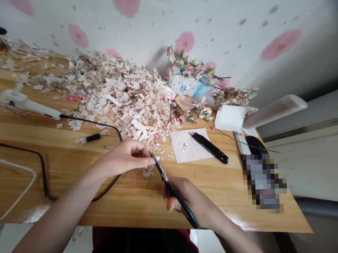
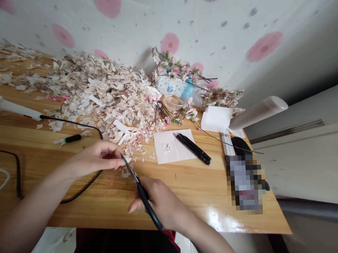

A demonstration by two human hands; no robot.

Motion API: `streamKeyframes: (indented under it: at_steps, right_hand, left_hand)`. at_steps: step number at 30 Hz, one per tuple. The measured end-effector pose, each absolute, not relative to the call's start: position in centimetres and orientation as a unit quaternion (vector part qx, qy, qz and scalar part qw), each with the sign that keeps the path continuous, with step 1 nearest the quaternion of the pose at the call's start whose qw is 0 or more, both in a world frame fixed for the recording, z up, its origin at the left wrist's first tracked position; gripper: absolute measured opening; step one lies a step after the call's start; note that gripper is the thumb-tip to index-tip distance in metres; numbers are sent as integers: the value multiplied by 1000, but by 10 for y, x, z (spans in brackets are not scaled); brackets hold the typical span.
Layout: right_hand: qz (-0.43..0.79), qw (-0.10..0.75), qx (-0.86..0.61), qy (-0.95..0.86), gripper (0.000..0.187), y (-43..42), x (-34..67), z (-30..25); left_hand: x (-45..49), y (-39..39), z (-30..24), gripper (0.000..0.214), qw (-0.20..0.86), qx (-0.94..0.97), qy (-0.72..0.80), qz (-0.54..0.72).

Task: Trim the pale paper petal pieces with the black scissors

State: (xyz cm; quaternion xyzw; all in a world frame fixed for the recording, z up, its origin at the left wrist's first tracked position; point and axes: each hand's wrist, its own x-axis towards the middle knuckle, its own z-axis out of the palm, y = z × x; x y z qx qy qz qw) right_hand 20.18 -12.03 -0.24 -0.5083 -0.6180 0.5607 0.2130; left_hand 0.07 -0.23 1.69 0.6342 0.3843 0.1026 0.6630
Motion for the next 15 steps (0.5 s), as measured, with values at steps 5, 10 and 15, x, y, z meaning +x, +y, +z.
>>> streamKeyframes:
  at_steps: [5,10,15]
  right_hand:
    - [582,215,-505,-599,64,-121,201,-4]
    - [613,232,-499,-568,68,-120,198,-2]
    - [652,268,-493,-510,64,-121,197,-5]
  left_hand:
    - [1,-2,16,15,663,636,380,106]
    - [0,-2,14,17,659,640,377,114]
    - [3,-4,11,16,679,630,358,122]
